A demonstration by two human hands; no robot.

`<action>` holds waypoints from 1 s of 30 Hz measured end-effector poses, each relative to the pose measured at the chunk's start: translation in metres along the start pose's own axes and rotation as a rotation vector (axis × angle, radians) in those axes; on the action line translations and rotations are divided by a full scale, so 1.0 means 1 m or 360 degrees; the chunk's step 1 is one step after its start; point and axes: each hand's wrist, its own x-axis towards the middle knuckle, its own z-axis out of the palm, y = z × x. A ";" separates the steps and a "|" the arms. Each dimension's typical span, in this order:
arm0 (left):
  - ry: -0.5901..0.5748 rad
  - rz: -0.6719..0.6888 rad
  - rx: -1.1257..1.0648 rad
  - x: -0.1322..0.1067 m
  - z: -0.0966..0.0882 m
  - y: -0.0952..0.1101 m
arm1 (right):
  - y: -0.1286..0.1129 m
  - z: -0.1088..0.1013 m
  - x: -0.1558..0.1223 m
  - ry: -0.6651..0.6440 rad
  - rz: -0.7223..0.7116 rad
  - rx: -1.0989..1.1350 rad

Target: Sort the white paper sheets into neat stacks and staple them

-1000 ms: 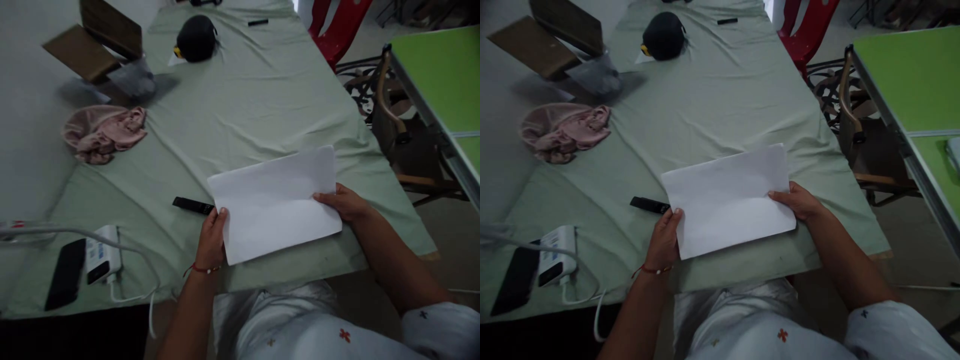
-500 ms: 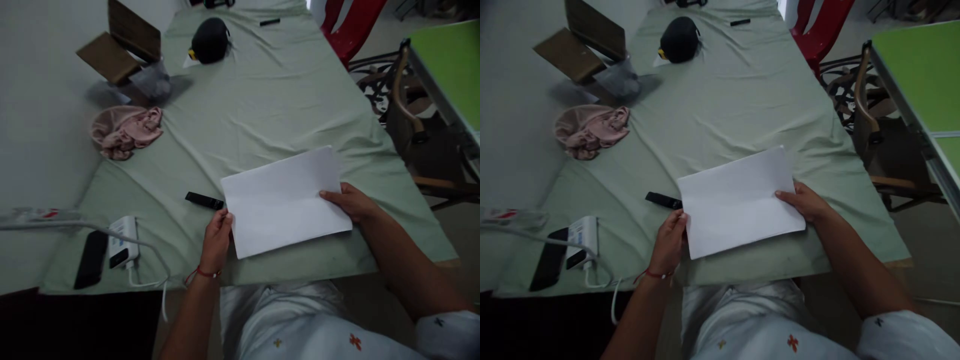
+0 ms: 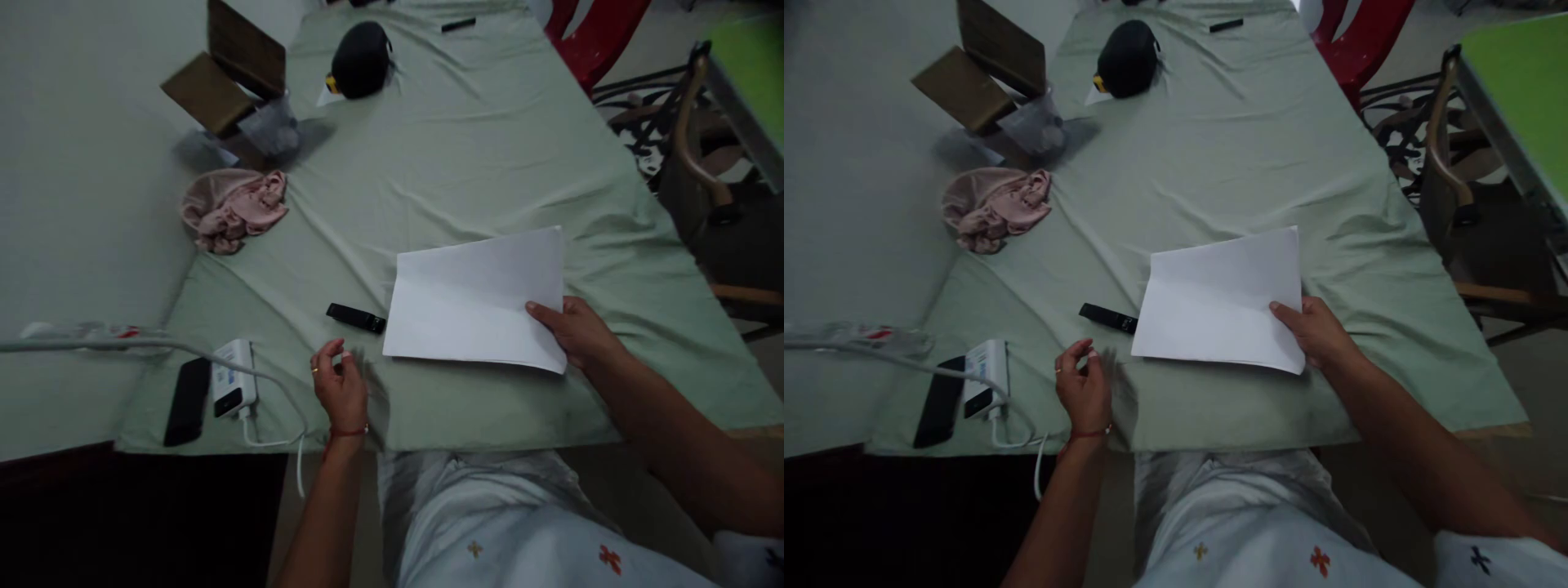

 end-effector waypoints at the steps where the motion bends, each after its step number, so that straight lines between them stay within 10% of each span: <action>1: 0.0007 0.0053 0.0012 0.002 0.001 0.001 | 0.002 0.005 0.001 -0.0010 -0.0001 -0.0014; 12: -0.0282 0.0535 0.0186 0.016 0.018 0.004 | 0.011 0.036 0.009 0.0113 -0.0140 0.0005; 30: -0.0717 0.0394 0.0612 -0.001 0.019 0.021 | 0.013 0.048 0.019 0.0099 -0.0233 -0.0146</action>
